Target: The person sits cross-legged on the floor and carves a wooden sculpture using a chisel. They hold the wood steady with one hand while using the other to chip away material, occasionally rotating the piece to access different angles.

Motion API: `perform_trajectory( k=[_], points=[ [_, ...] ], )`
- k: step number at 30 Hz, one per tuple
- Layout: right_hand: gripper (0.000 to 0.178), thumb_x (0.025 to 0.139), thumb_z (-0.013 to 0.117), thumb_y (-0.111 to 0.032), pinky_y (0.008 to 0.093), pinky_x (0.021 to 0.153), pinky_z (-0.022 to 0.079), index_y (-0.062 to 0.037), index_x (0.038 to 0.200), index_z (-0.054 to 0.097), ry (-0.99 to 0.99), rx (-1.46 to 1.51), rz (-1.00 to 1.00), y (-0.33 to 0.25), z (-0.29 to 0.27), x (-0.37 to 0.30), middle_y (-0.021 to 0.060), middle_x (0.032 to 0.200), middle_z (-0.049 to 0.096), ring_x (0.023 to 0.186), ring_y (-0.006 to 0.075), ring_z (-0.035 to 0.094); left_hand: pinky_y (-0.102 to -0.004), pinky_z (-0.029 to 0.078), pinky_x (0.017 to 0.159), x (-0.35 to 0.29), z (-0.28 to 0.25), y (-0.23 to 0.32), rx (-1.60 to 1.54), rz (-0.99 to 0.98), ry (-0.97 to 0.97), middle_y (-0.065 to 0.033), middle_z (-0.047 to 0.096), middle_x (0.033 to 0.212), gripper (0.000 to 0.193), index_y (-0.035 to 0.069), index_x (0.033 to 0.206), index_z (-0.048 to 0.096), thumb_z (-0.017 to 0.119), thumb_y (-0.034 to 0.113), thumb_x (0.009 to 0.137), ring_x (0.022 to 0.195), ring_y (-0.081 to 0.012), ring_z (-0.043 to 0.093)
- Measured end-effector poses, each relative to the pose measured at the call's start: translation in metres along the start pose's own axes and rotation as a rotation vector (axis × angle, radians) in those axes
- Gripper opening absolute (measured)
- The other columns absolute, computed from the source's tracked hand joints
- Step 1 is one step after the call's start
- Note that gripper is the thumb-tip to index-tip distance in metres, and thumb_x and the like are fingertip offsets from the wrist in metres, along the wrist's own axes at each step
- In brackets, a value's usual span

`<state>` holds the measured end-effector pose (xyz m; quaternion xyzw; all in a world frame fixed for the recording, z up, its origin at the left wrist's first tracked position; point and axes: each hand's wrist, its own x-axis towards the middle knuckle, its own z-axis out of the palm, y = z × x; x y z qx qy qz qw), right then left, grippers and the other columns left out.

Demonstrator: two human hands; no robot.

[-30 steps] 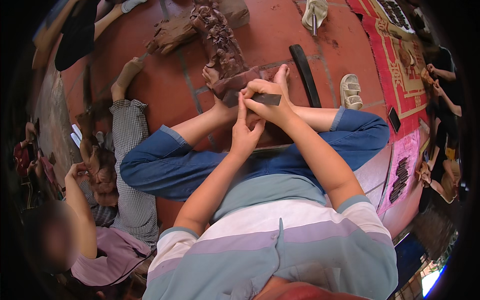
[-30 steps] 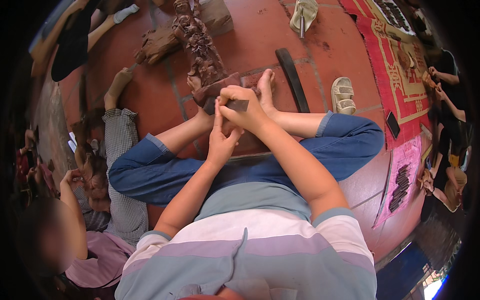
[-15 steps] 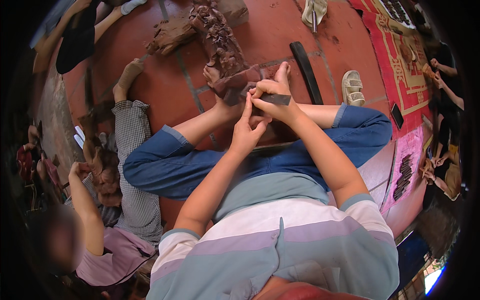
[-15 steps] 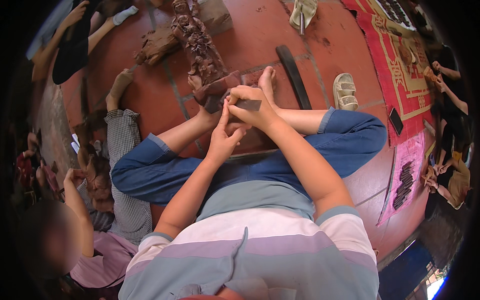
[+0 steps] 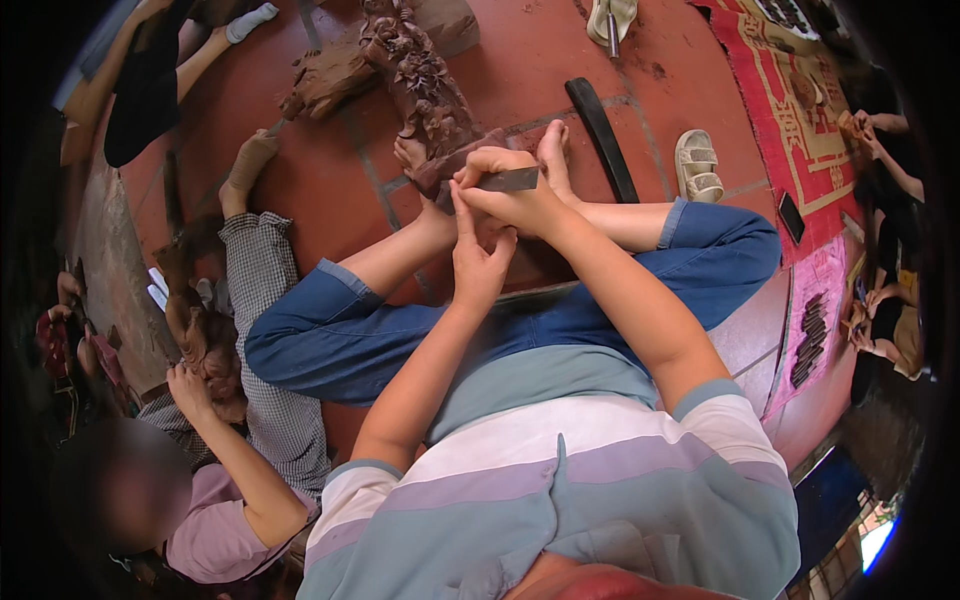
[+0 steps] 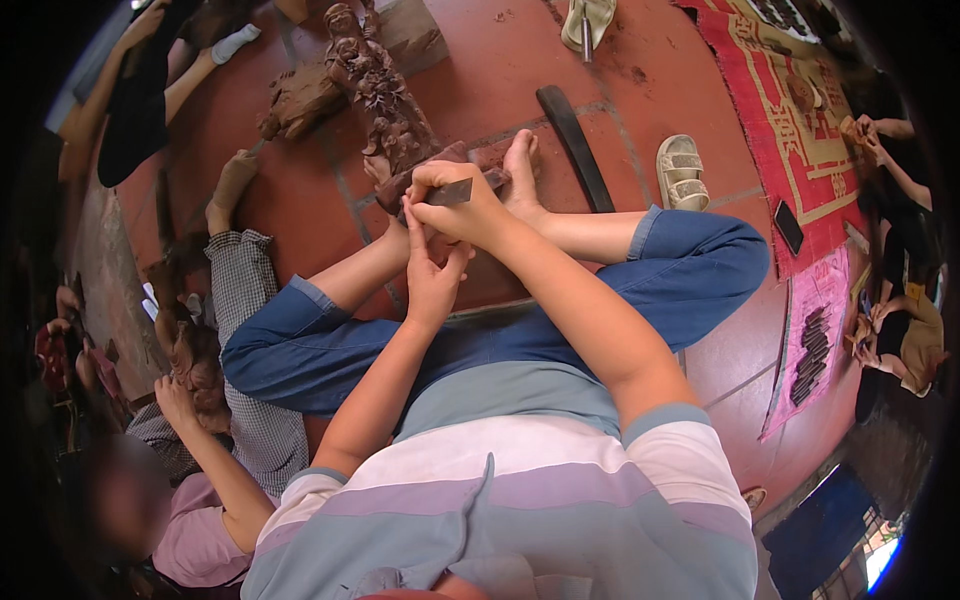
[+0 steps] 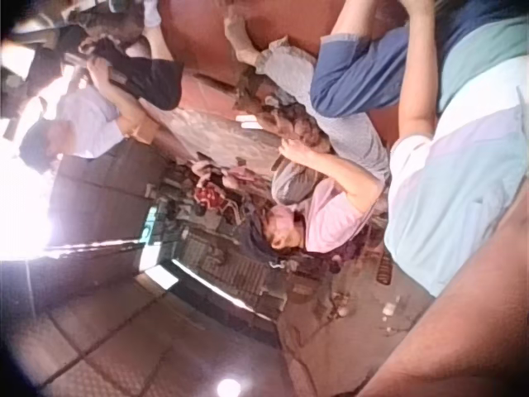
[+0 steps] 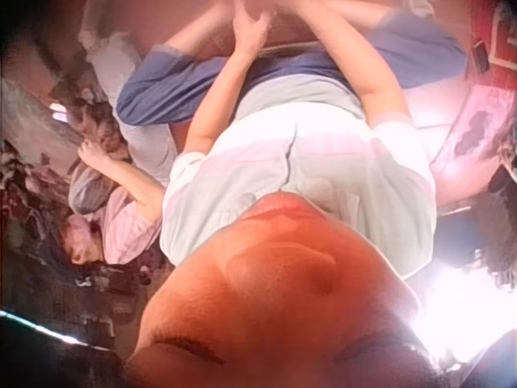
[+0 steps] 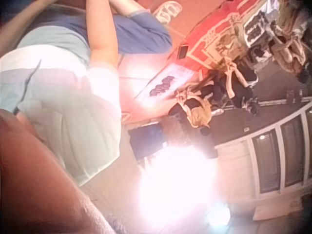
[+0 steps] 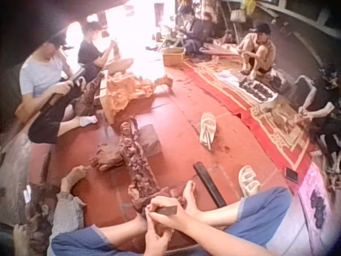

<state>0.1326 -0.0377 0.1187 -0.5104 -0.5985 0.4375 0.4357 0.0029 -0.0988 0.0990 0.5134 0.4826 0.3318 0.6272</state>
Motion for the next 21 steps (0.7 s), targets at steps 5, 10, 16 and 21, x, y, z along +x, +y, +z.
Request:
perform_trajectory(
  k=[5,10,16,21],
  points=[
    [0.015,0.076,0.071,-0.009,0.0308,0.072,0.051,-0.0011,0.073,0.059,0.057,-0.122,-0.142,0.022,-0.025,-0.025,0.0096,0.076,0.065,0.078,0.0226,0.067,-0.0205,0.050,0.059,0.000,-0.002,0.003,0.062,-0.203,-0.232,-0.0075,0.070,0.102,0.094,0.025,0.152,-0.017,0.051,0.007,0.090,0.078,-0.0079,0.060],
    [0.013,0.073,0.069,-0.007,0.0332,0.066,0.049,-0.0002,0.072,0.057,0.035,-0.172,-0.107,0.002,-0.013,-0.009,0.0117,0.071,0.061,0.069,0.0250,0.062,-0.0208,0.049,0.058,0.000,0.000,-0.002,0.151,-0.024,-0.106,-0.0046,0.069,0.093,0.093,0.021,0.154,-0.012,0.053,0.004,0.089,0.075,-0.0071,0.060],
    [0.018,0.076,0.072,-0.013,0.0530,0.103,0.024,-0.0054,0.067,0.058,0.063,-0.096,-0.099,0.021,-0.018,-0.018,0.0038,0.075,0.067,0.074,0.0176,0.063,-0.0219,0.050,0.060,0.001,0.000,-0.001,0.149,-0.119,-0.151,-0.0032,0.069,0.087,0.095,0.021,0.154,-0.012,0.057,0.009,0.090,0.077,-0.0069,0.060],
    [0.015,0.075,0.072,-0.015,0.0469,0.105,0.028,-0.0066,0.070,0.060,0.019,-0.175,-0.010,0.006,-0.010,-0.005,0.0053,0.074,0.065,0.078,0.0181,0.064,-0.0178,0.048,0.056,0.003,0.006,-0.003,0.050,-0.055,-0.049,-0.0045,0.067,0.099,0.095,0.018,0.153,-0.013,0.057,0.008,0.090,0.080,-0.0082,0.062]
  ],
)
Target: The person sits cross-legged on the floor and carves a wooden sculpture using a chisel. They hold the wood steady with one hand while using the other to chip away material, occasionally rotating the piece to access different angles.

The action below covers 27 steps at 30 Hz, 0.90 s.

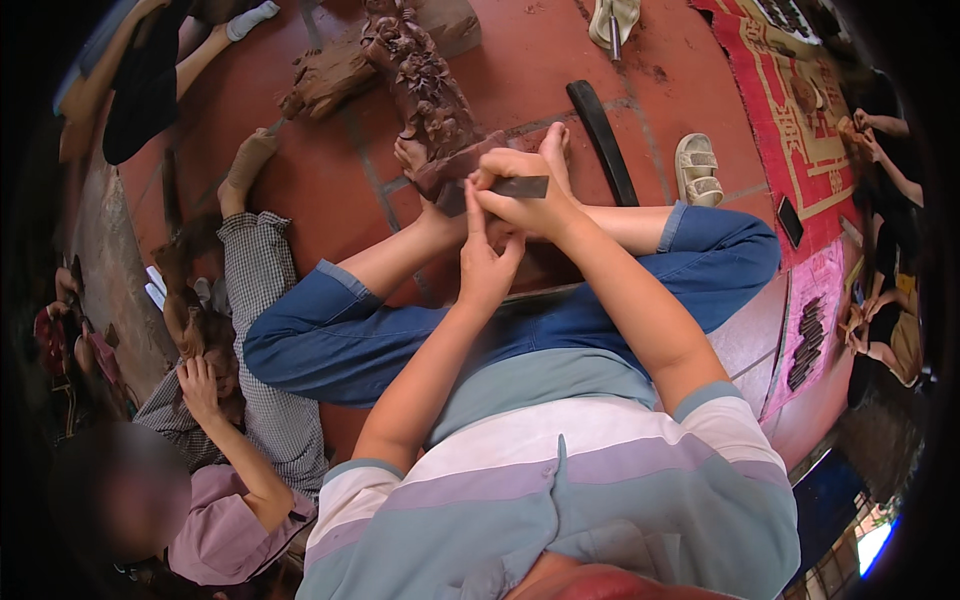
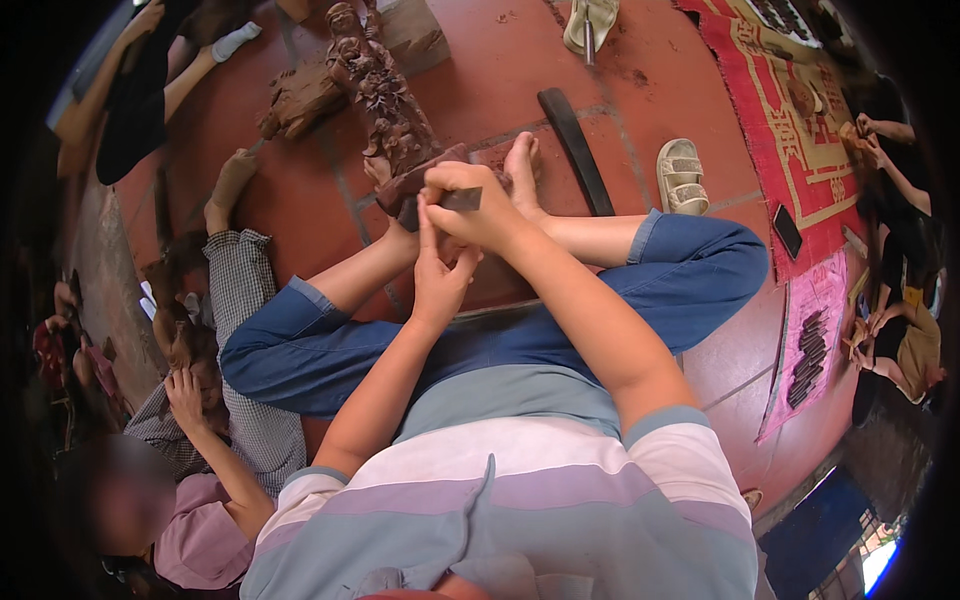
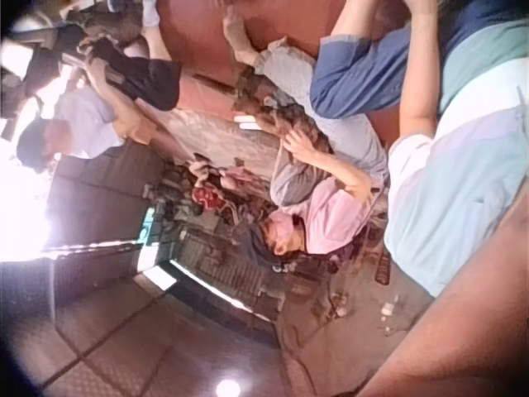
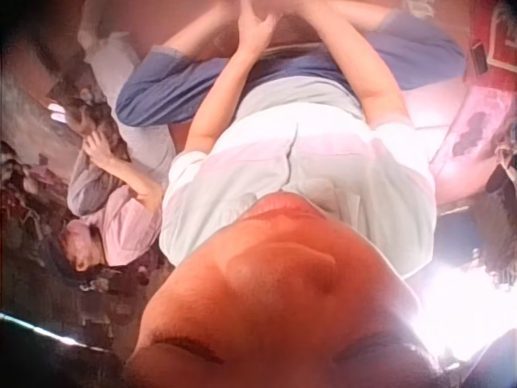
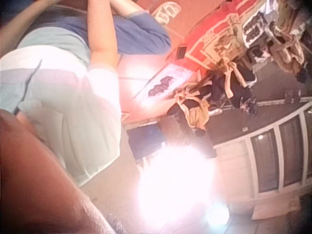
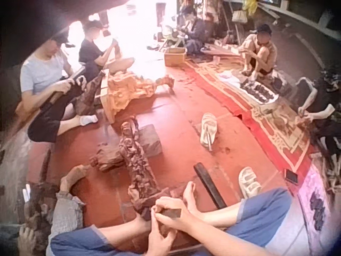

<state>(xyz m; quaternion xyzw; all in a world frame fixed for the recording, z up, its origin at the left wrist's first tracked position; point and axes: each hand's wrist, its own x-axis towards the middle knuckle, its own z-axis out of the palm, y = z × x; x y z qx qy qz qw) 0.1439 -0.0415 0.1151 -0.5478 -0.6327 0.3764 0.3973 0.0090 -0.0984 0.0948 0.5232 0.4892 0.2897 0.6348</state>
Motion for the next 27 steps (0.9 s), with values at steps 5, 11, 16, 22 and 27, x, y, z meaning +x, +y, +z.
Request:
perform_trajectory(
  k=[5,11,16,22,27],
  points=[
    [0.018,0.077,0.072,-0.012,0.0344,0.075,0.045,-0.0010,0.072,0.059,0.065,0.015,-0.117,0.028,-0.009,-0.020,0.0084,0.073,0.065,0.076,0.0181,0.066,-0.0195,0.049,0.057,0.001,0.000,0.003,0.084,-0.108,-0.148,-0.0052,0.068,0.098,0.092,0.021,0.154,-0.012,0.054,0.009,0.090,0.082,-0.0080,0.062],
    [0.012,0.077,0.072,-0.020,0.0672,0.102,0.006,-0.0105,0.077,0.065,-0.064,-0.014,0.002,-0.004,-0.008,0.001,-0.0032,0.080,0.069,0.082,0.0165,0.066,-0.0182,0.049,0.058,0.003,0.005,-0.002,-0.009,0.071,0.082,-0.0037,0.066,0.099,0.094,0.019,0.154,-0.013,0.055,0.008,0.090,0.082,-0.0075,0.062],
    [0.012,0.075,0.073,-0.020,0.0649,0.108,-0.003,-0.0128,0.072,0.065,-0.001,-0.172,0.000,0.025,-0.015,-0.009,-0.0068,0.076,0.069,0.082,0.0147,0.065,-0.0197,0.050,0.060,0.005,-0.007,0.004,0.001,-0.130,-0.162,-0.0090,0.067,0.108,0.092,0.022,0.154,-0.012,0.053,0.009,0.091,0.082,-0.0104,0.063],
    [0.014,0.075,0.074,-0.021,0.0632,0.106,0.015,-0.0116,0.071,0.065,-0.049,-0.159,0.062,0.002,-0.007,0.005,-0.0036,0.079,0.071,0.077,0.0131,0.065,-0.0199,0.050,0.059,0.004,0.004,-0.004,-0.006,0.014,0.005,-0.0077,0.067,0.107,0.095,0.022,0.153,-0.017,0.053,0.007,0.090,0.082,-0.0102,0.063],
    [0.015,0.077,0.075,-0.008,0.0348,0.103,0.035,-0.0029,0.072,0.062,-0.033,0.218,0.195,0.038,-0.022,-0.009,0.0074,0.084,0.071,0.086,0.0127,0.067,-0.0217,0.050,0.059,0.011,-0.002,0.004,0.055,-0.090,-0.205,-0.0070,0.070,0.093,0.097,0.024,0.154,-0.013,0.055,0.006,0.086,0.072,-0.0081,0.060]
  ],
)
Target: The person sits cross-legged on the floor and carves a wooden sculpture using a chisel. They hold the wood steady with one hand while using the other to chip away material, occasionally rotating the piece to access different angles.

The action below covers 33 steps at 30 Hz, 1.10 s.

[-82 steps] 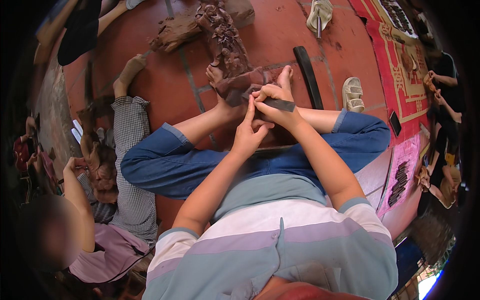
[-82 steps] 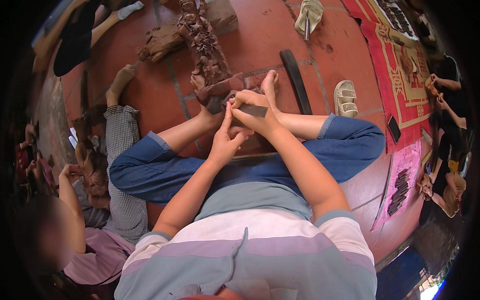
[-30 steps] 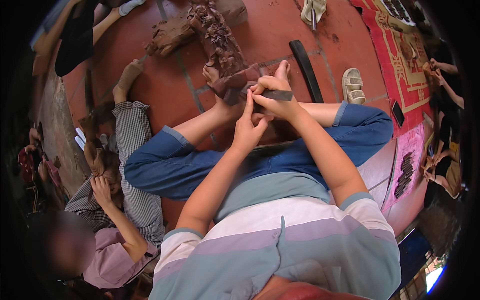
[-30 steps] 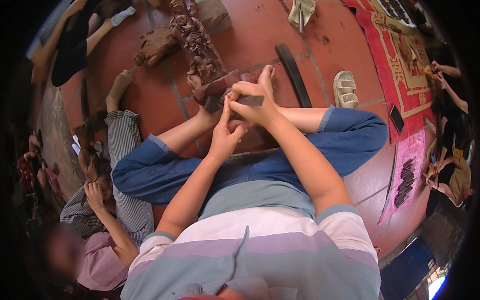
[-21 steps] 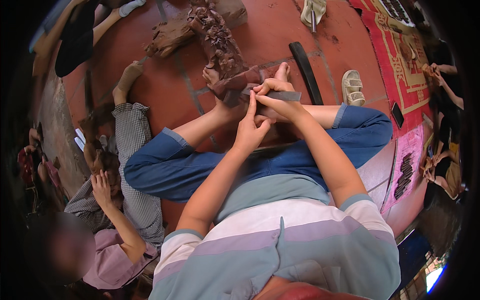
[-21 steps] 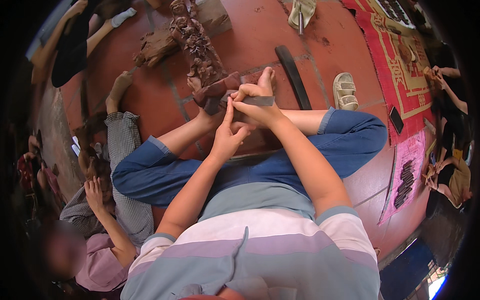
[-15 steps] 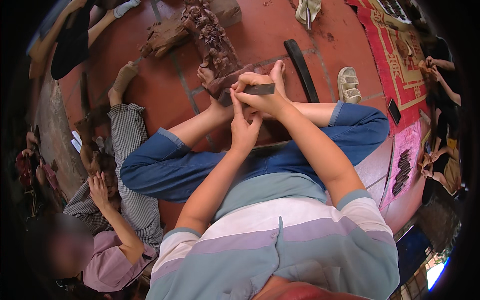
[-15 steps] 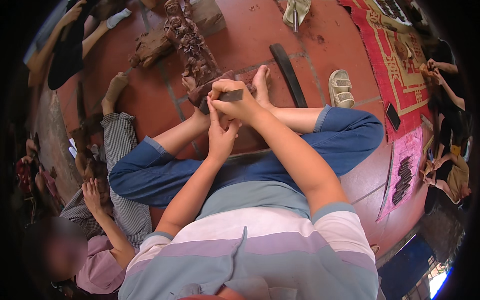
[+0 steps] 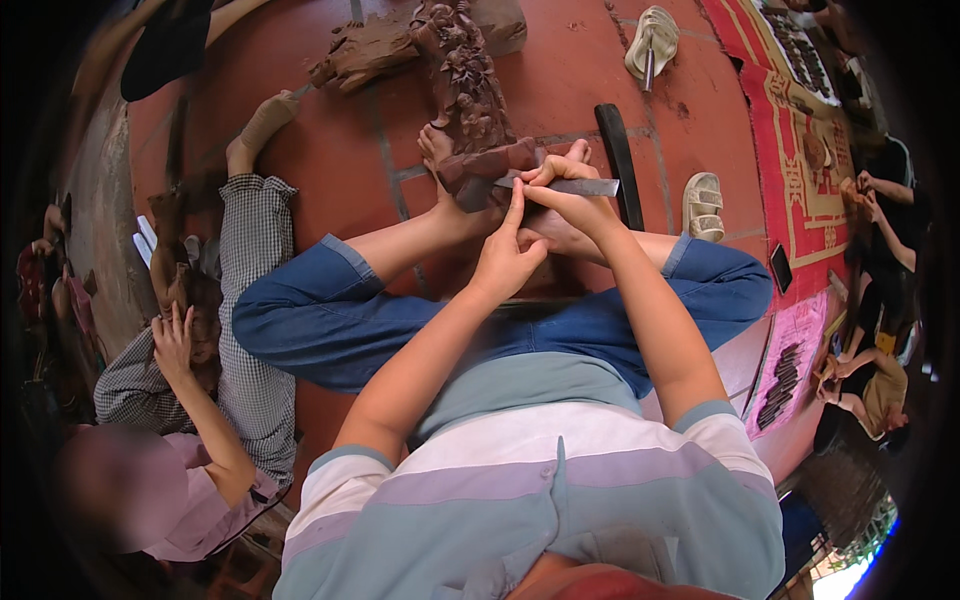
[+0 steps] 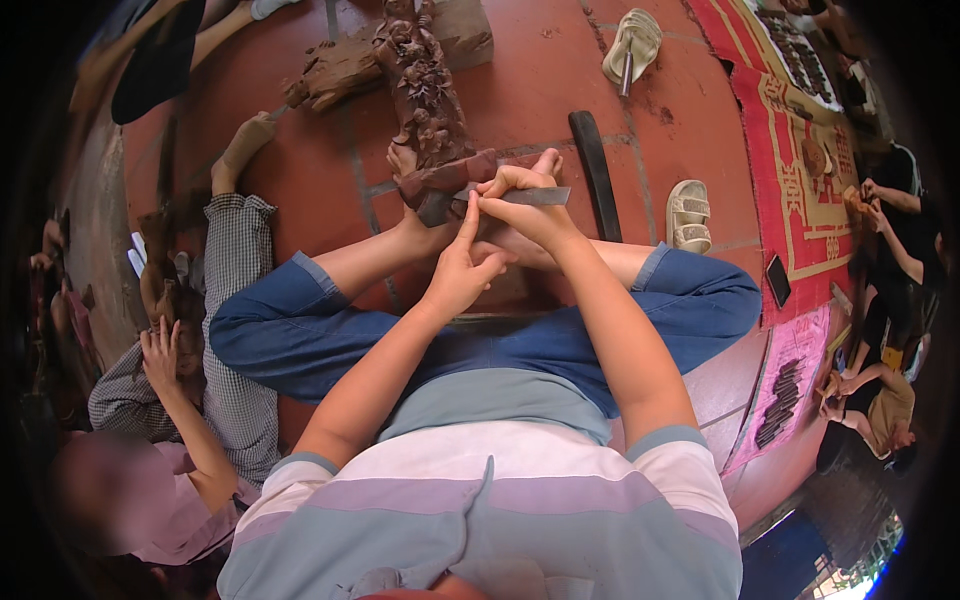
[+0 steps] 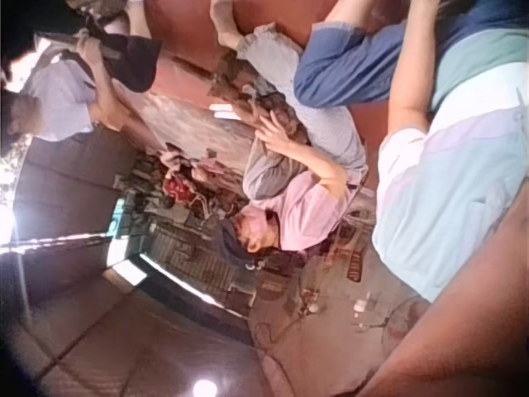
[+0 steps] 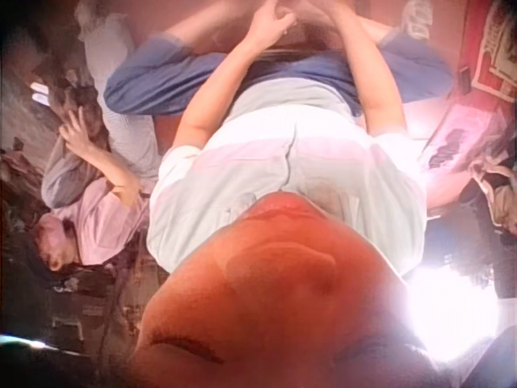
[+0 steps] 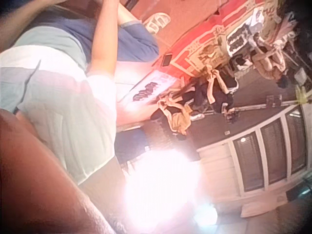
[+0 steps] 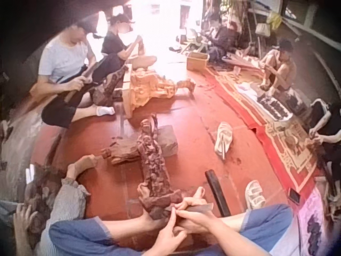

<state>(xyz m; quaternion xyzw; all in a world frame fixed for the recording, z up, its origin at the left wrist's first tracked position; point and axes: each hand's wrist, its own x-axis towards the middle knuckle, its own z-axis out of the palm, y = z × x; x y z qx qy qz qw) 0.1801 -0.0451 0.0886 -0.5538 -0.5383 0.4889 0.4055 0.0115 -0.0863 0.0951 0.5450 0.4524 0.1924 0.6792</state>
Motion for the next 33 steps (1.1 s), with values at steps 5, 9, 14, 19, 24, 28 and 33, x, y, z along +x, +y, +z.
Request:
perform_trajectory(
  k=[5,9,14,19,24,28,33],
  points=[
    [0.016,0.077,0.075,-0.012,0.0343,0.097,0.033,-0.0042,0.071,0.063,-0.026,-0.356,-0.065,-0.038,0.019,0.015,0.0033,0.081,0.071,0.083,0.0123,0.067,-0.0268,0.051,0.074,-0.002,0.005,-0.003,-0.123,0.065,0.227,-0.0096,0.071,0.090,0.096,0.021,0.155,-0.005,0.057,0.007,0.084,0.077,-0.0143,0.065],
    [0.015,0.076,0.075,-0.010,0.0270,0.080,0.045,-0.0022,0.073,0.064,-0.001,-0.266,-0.080,-0.009,0.005,0.007,0.0045,0.080,0.070,0.080,0.0096,0.064,-0.0303,0.052,0.080,-0.001,-0.003,0.007,-0.035,-0.021,0.083,-0.0122,0.071,0.090,0.097,0.019,0.155,-0.003,0.060,0.010,0.083,0.083,-0.0190,0.069],
    [0.013,0.076,0.075,-0.012,0.0337,0.092,0.032,-0.0046,0.073,0.064,0.006,-0.173,-0.014,-0.022,0.022,0.016,0.0037,0.083,0.071,0.084,0.0112,0.064,-0.0309,0.052,0.079,-0.003,0.008,0.001,-0.163,0.098,0.259,-0.0129,0.071,0.086,0.099,0.020,0.155,-0.007,0.061,0.011,0.083,0.083,-0.0195,0.069],
    [0.011,0.077,0.075,-0.010,0.0411,0.101,0.029,-0.0049,0.076,0.065,0.030,0.056,-0.008,0.010,0.006,-0.006,0.0052,0.090,0.071,0.086,0.0141,0.063,-0.0302,0.053,0.079,-0.002,0.002,-0.005,0.020,0.064,0.115,-0.0121,0.072,0.085,0.098,0.020,0.154,-0.007,0.060,0.010,0.084,0.080,-0.0186,0.069],
    [0.012,0.079,0.073,-0.005,0.0296,0.084,0.050,-0.0013,0.076,0.062,-0.003,-0.210,-0.016,-0.025,0.023,0.010,0.0091,0.089,0.070,0.088,0.0128,0.065,-0.0289,0.053,0.076,-0.005,0.006,0.005,-0.209,0.139,0.306,-0.0112,0.070,0.095,0.092,0.015,0.155,0.001,0.060,0.008,0.084,0.081,-0.0181,0.067],
    [0.013,0.078,0.074,-0.009,0.0303,0.090,0.045,-0.0023,0.076,0.063,0.036,-0.050,0.039,-0.010,0.007,0.002,0.0062,0.084,0.071,0.085,0.0116,0.065,-0.0399,0.043,0.100,-0.007,-0.017,-0.004,0.580,0.407,0.480,-0.0193,0.053,0.131,0.083,0.008,0.152,0.022,0.063,0.008,0.081,0.116,-0.0312,0.054],
    [0.010,0.082,0.074,-0.009,0.0236,0.080,0.047,-0.0022,0.081,0.066,0.163,0.001,0.037,-0.038,0.013,-0.010,0.0031,0.080,0.068,0.082,0.0082,0.062,-0.0432,0.038,0.106,-0.016,-0.028,-0.015,0.836,0.299,0.343,-0.0248,0.034,0.148,0.063,-0.001,0.136,0.047,0.067,0.009,0.077,0.130,-0.0447,0.038]
  ],
)
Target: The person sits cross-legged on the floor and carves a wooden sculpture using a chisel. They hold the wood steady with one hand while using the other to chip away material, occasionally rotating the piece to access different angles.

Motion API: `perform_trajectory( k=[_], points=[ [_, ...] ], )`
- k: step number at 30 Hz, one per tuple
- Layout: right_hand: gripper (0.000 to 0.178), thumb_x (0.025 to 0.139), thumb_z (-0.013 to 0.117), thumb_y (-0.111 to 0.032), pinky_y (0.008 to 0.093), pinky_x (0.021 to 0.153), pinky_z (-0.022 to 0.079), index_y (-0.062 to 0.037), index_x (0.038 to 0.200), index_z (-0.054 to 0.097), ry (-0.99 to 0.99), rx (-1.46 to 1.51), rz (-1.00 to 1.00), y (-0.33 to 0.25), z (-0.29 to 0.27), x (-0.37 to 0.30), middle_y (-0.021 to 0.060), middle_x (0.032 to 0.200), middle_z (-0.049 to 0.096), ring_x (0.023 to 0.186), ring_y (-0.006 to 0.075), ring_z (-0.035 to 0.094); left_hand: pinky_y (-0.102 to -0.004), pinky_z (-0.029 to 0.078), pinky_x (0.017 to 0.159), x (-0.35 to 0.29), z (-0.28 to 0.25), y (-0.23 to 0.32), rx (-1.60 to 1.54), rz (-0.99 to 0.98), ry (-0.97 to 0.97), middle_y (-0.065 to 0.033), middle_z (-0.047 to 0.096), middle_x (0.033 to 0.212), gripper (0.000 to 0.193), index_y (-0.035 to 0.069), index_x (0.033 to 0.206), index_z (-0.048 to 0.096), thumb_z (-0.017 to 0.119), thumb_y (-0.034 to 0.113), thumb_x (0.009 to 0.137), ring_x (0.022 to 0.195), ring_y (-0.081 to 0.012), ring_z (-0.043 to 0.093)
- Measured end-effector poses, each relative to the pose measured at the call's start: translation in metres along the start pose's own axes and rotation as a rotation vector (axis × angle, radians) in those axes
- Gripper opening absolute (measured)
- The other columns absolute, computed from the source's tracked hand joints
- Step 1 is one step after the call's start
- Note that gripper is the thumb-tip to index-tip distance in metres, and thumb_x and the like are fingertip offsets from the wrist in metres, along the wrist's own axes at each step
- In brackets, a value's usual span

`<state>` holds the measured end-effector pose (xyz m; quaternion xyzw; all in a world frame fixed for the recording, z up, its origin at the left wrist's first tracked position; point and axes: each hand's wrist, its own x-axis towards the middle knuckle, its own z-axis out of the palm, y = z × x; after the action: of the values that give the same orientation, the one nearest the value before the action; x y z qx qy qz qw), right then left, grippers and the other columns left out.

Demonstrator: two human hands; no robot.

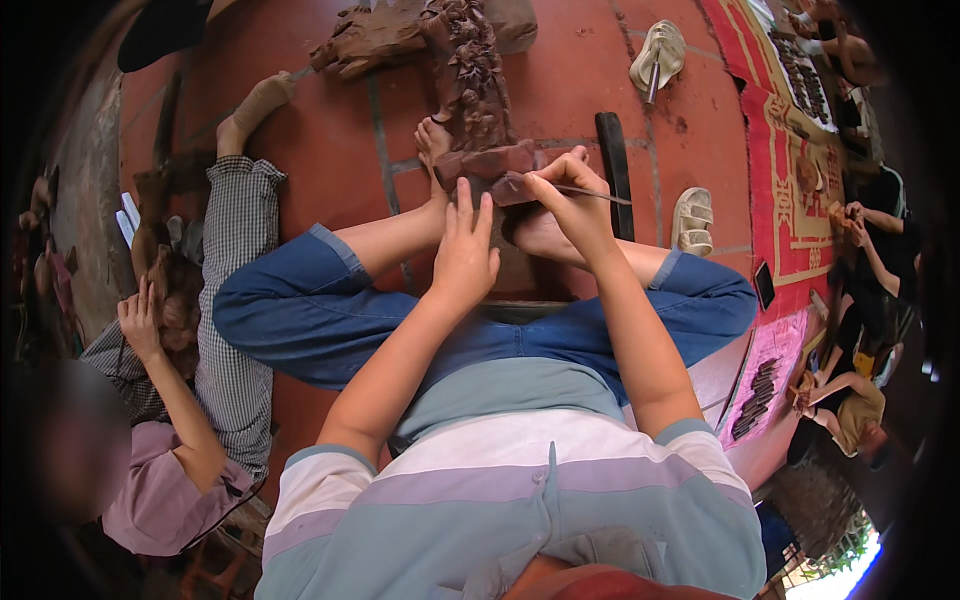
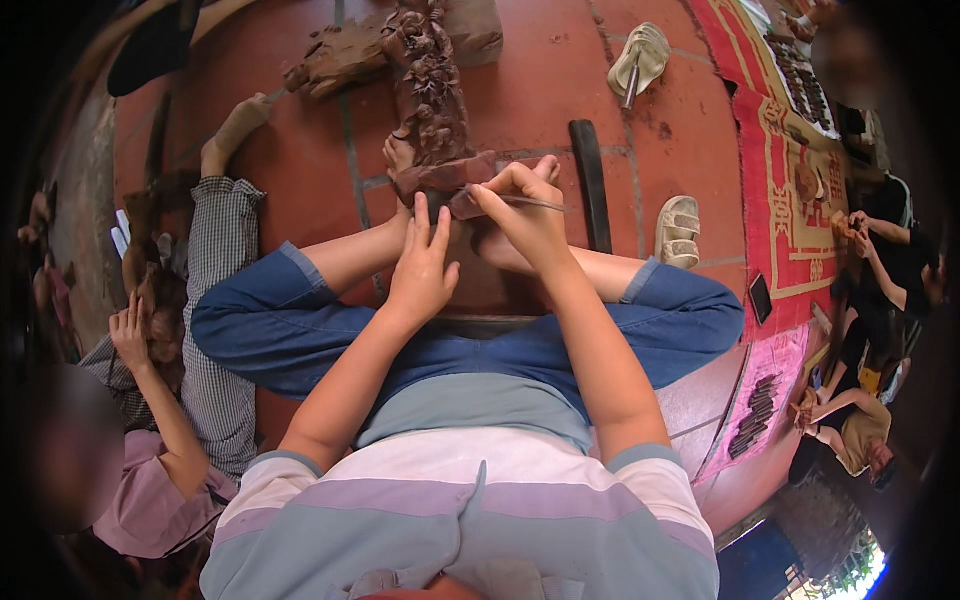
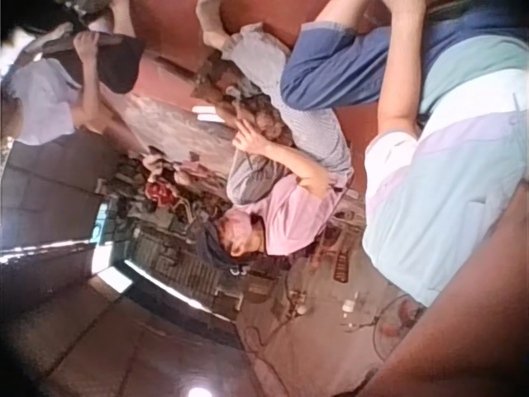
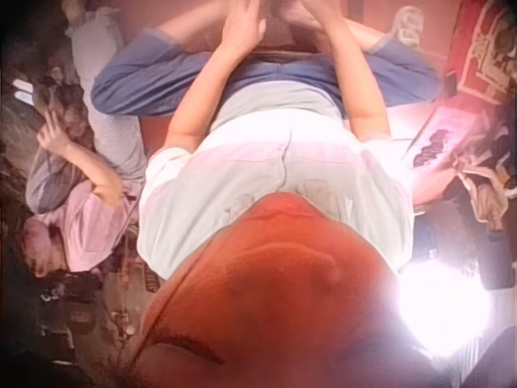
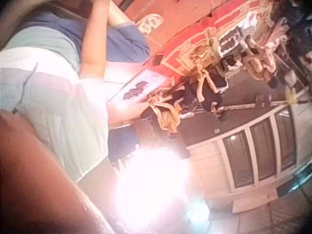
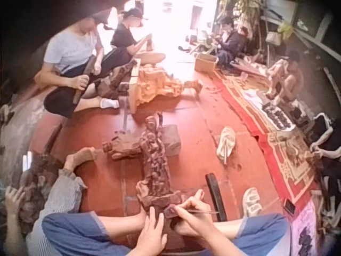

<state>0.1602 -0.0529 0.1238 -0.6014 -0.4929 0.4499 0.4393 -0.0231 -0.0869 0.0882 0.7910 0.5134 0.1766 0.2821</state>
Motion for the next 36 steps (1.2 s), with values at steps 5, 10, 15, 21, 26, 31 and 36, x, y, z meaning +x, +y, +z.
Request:
perform_trajectory(
  k=[5,10,15,21,26,31,36],
  points=[
    [0.009,0.084,0.073,-0.005,0.0223,0.073,0.050,-0.0014,0.090,0.067,0.094,-0.135,-0.229,0.030,0.020,-0.016,0.0034,0.085,0.068,0.081,0.0087,0.063,-0.0353,0.048,0.094,-0.028,-0.005,0.012,-0.499,-0.332,-0.552,-0.0164,0.067,0.117,0.042,0.002,0.128,0.059,0.062,0.013,0.087,0.104,-0.0260,0.065],
    [0.018,0.075,0.075,-0.004,0.0360,0.070,0.052,-0.0046,0.088,0.062,-0.035,-0.357,-0.402,0.037,0.034,-0.036,0.0119,0.082,0.063,0.077,0.0280,0.063,-0.0285,0.051,0.083,-0.030,0.009,-0.006,-0.835,-0.509,-0.294,-0.0111,0.071,0.108,0.039,0.002,0.128,0.059,0.059,0.019,0.092,0.092,-0.0168,0.066],
    [0.013,0.079,0.071,-0.004,0.0355,0.067,0.051,-0.0049,0.090,0.063,0.005,-0.361,-0.411,0.033,0.036,-0.032,0.0108,0.082,0.061,0.078,0.0269,0.065,-0.0241,0.048,0.080,-0.025,0.007,-0.006,-1.186,-0.695,-0.324,-0.0046,0.069,0.109,0.038,0.002,0.130,0.058,0.056,0.020,0.097,0.089,-0.0086,0.061],
    [0.011,0.081,0.069,-0.008,0.0361,0.065,0.050,-0.0064,0.089,0.062,-0.005,-0.330,-0.410,0.022,0.037,-0.030,0.0102,0.085,0.060,0.074,0.0288,0.063,-0.0259,0.049,0.084,-0.031,0.013,-0.007,-1.141,-0.687,-0.369,-0.0032,0.067,0.110,0.039,0.002,0.130,0.058,0.058,0.021,0.096,0.093,-0.0102,0.061],
    [0.012,0.079,0.072,-0.009,0.0340,0.066,0.049,-0.0059,0.086,0.064,-0.185,-0.242,-0.212,0.026,0.022,-0.047,0.0106,0.078,0.062,0.072,0.0266,0.064,-0.0258,0.049,0.083,-0.033,0.022,-0.012,-1.073,-0.635,-0.379,-0.0052,0.068,0.112,0.037,0.002,0.129,0.058,0.057,0.018,0.096,0.094,-0.0105,0.062],
    [0.010,0.082,0.073,-0.005,0.0265,0.066,0.051,-0.0021,0.087,0.065,0.186,0.174,0.112,0.040,-0.041,-0.059,0.0075,0.078,0.068,0.072,0.0128,0.066,-0.0304,0.048,0.092,-0.025,0.002,-0.004,-0.505,-0.243,-0.059,-0.0105,0.067,0.116,0.036,-0.001,0.127,0.059,0.059,0.011,0.093,0.105,-0.0198,0.062],
    [0.016,0.087,0.071,-0.009,0.0242,0.071,0.055,0.0004,0.095,0.062,0.516,0.522,0.271,0.052,-0.092,-0.067,0.0055,0.089,0.065,0.078,0.0128,0.066,-0.0504,0.026,0.114,-0.005,0.004,0.003,0.122,0.139,0.031,-0.0252,0.022,0.154,0.071,-0.001,0.145,0.033,0.063,0.008,0.082,0.139,-0.0495,0.024]
  ],
)
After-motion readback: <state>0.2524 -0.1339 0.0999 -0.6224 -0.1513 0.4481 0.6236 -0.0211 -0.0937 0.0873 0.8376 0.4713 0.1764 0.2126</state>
